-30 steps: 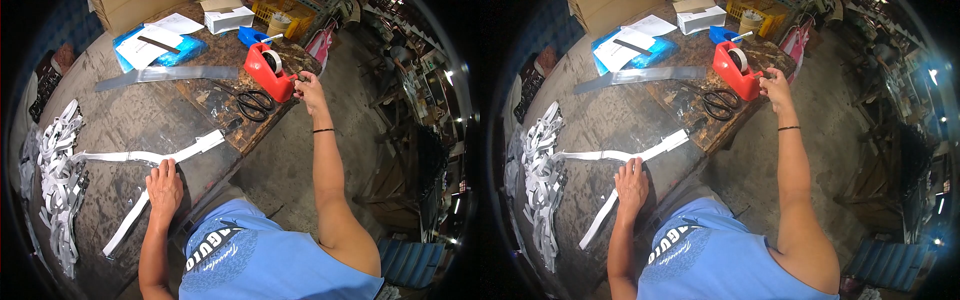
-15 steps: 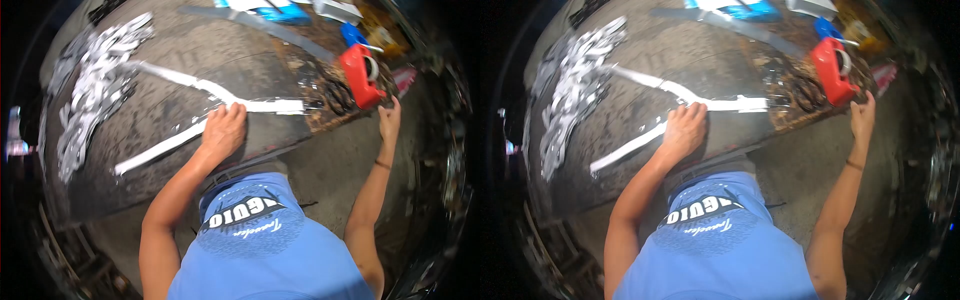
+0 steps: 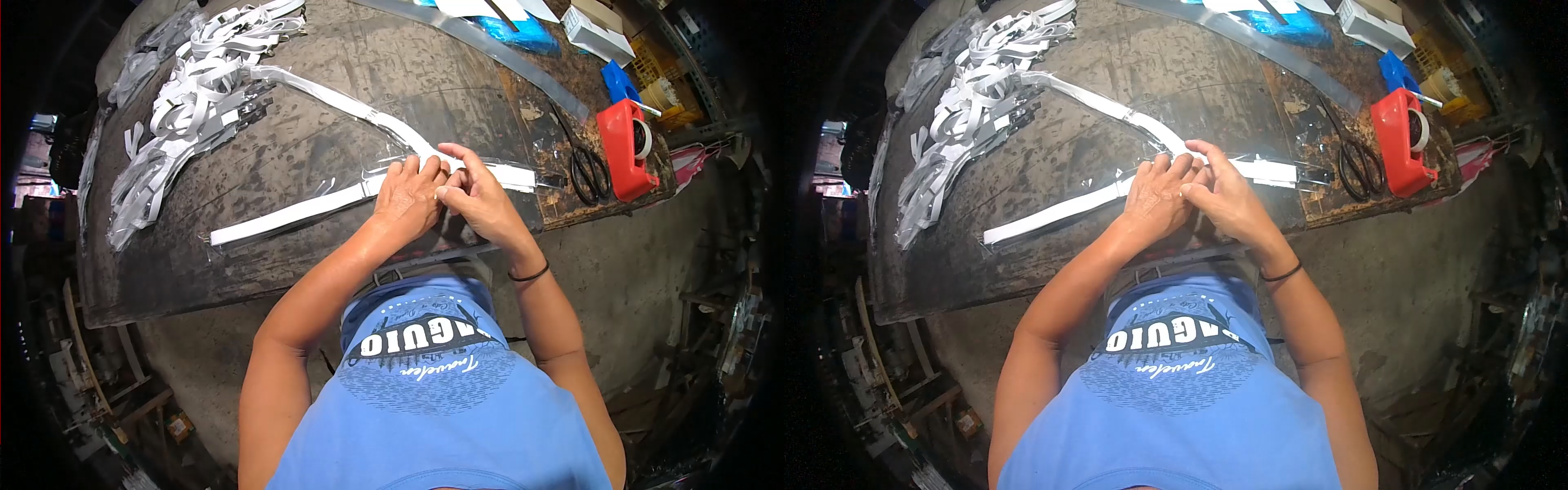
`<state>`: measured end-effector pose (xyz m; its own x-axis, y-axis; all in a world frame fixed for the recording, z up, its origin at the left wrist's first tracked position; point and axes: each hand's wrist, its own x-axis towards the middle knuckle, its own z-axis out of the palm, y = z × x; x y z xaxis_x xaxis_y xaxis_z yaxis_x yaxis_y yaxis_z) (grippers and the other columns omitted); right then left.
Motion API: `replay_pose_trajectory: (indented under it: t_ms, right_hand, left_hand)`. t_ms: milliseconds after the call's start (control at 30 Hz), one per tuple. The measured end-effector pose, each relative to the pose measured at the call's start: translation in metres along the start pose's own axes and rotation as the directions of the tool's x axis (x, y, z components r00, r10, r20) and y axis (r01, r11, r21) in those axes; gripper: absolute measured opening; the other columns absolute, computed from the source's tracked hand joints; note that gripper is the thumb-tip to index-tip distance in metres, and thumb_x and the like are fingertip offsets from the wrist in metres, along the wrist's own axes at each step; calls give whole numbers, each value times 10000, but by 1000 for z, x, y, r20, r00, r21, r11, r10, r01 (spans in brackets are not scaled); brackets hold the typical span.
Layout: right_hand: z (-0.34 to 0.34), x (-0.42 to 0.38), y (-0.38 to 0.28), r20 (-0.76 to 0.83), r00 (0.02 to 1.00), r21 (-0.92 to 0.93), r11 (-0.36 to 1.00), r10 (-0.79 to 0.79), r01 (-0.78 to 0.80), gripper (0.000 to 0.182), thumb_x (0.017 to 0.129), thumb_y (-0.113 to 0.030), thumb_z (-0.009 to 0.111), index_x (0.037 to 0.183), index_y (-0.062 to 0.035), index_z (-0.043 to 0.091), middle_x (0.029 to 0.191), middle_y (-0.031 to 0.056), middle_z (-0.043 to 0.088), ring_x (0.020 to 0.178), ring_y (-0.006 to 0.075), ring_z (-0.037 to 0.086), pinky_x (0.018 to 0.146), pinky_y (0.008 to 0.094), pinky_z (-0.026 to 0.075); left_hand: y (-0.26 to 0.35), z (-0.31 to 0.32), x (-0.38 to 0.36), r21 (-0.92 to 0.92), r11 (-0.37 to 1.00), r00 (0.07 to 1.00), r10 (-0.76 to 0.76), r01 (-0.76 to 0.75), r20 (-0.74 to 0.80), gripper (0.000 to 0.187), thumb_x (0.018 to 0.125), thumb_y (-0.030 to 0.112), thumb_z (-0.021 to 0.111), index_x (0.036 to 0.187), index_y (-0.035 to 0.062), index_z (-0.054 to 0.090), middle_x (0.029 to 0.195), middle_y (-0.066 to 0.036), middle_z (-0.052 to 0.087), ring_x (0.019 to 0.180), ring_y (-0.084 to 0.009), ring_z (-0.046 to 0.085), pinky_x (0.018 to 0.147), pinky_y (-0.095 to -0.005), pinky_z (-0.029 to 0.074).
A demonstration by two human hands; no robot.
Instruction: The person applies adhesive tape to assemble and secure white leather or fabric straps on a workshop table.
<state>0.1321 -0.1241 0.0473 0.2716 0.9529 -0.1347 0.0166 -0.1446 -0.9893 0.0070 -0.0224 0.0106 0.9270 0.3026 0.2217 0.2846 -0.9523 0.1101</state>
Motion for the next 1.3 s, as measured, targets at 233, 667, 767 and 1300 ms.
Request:
replay_pose_trajectory:
  t_ms: [233,667,767,1300]
  right_hand:
    - [4,-7,-7,-149,988,-413,906,31,-90,654,812,-199,718,1373,-3,443,826,42,605,728,110,564,670,280,480]
    - [22,-39,19,-88,909,423,842,407,-336,275,944,-250,649,1064,-18,563,843,31,605,553,51,529,441,207,461]
    - [25,-36,20,-149,918,411,867,368,-281,210,938,-220,652,1000,-30,584,782,2,592,577,44,522,482,198,452]
    - [-36,28,13,-233,918,-769,638,-320,28,585,809,-210,712,1340,-104,492,1080,142,596,1044,315,556,885,449,434]
  left_hand:
    - [1,2,-2,-43,999,998,-21,19,-58,333,819,183,600,1132,67,590,1046,-75,562,937,-268,521,736,-389,386]
    - [5,-5,-5,-119,992,996,-48,40,-72,458,731,184,685,1156,44,584,1031,-77,568,922,-277,530,729,-396,405]
    - [4,-6,-6,-122,992,998,-50,46,-31,519,716,202,700,1194,50,568,1081,-80,571,931,-283,542,745,-407,417]
    - [-4,-2,0,-118,993,996,-28,19,-82,403,767,84,625,1166,56,578,1045,-64,575,861,-261,543,698,-404,442]
